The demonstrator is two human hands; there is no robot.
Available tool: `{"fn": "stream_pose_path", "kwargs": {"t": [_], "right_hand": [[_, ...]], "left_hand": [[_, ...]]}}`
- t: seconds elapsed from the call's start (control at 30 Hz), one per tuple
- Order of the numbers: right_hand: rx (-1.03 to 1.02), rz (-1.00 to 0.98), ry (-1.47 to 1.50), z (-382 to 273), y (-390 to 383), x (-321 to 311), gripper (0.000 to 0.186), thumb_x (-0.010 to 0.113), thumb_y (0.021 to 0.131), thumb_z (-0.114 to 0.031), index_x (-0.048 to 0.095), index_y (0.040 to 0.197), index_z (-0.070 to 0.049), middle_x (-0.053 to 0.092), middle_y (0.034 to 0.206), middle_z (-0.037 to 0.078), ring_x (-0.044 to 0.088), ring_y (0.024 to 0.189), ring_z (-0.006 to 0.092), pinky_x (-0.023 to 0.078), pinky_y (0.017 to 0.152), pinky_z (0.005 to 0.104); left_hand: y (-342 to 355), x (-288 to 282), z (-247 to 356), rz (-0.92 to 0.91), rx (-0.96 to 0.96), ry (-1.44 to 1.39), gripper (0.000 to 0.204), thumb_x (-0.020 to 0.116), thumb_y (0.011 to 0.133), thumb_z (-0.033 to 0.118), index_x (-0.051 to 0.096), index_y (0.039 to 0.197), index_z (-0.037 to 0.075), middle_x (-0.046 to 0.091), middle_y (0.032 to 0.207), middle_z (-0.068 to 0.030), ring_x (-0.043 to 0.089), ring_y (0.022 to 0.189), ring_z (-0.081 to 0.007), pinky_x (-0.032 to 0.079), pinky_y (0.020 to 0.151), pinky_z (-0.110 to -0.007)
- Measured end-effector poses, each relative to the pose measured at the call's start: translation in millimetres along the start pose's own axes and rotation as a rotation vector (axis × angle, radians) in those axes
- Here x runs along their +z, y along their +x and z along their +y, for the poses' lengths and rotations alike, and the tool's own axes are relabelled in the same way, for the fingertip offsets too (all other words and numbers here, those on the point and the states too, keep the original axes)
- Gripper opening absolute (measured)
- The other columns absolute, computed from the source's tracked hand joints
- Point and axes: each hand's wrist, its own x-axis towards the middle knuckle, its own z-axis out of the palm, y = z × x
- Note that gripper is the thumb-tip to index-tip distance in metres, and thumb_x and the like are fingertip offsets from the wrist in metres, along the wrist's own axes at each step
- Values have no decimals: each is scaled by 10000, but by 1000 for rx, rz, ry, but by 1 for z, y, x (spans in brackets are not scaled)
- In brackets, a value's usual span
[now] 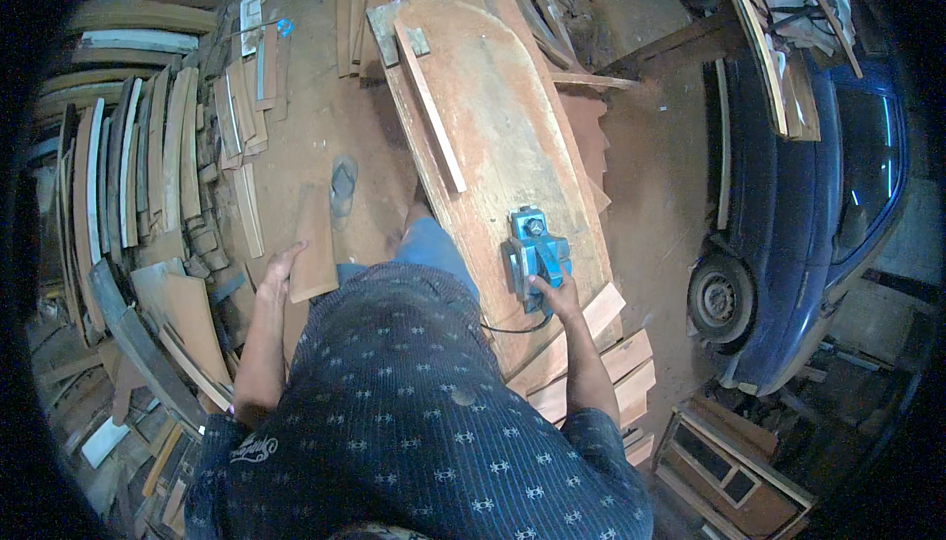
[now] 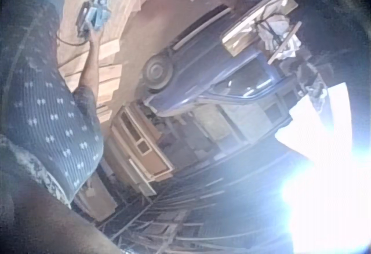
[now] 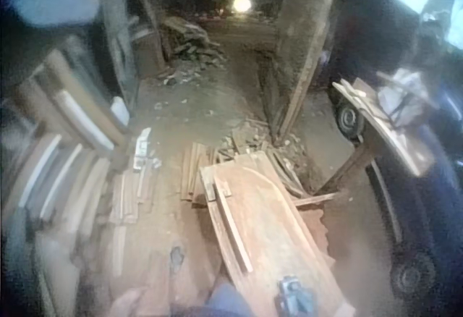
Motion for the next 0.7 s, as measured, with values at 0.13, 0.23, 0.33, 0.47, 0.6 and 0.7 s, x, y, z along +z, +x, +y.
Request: {"fn": "stream_pose_path", "kwargs": {"t": [0.13,0.23,0.33,0.47,0.6,0.7], "right_hand": [[49,57,75,-6,-7,15,261,805,917,-277,681,966,-54,665,773,2,593,649,96,505,604,265],[-61,90,43,-37,-19,29,322,709,986,-378,659,949,-61,637,743,4,568,603,104,486,567,268],[32,71,214,-79,-26,32,411,572,1048,-461,642,941,-71,622,729,14,567,592,106,484,558,275],[8,64,244,-114,-40,51,438,512,1070,-479,619,940,-75,610,720,16,564,588,107,482,557,275],[-124,37,186,-116,-37,70,410,567,1055,-448,625,959,-54,619,732,21,568,601,104,473,558,272],[-152,-37,200,-113,-35,81,344,639,1028,-381,663,1023,-38,616,757,4,567,648,81,459,564,249]], "left_hand": [[7,-9,-5,-22,62,-21,429,718,943,226,624,1252,-57,692,1207,-179,698,1073,-272,586,930,-416],[15,-20,-7,-29,58,-59,430,725,938,233,623,1241,-55,696,1191,-174,701,1060,-272,587,922,-409],[11,-23,2,-28,29,-9,428,733,934,231,622,1233,-55,696,1176,-175,701,1054,-265,588,917,-396],[2,-18,8,-12,103,2,427,739,931,222,623,1230,-60,699,1162,-180,703,1045,-264,588,913,-394],[3,-24,10,-30,94,3,427,742,929,210,624,1235,-64,702,1152,-183,703,1046,-269,587,915,-397],[3,-27,10,-42,71,7,423,741,929,204,625,1234,-66,705,1145,-186,707,1038,-274,588,911,-398]]}}
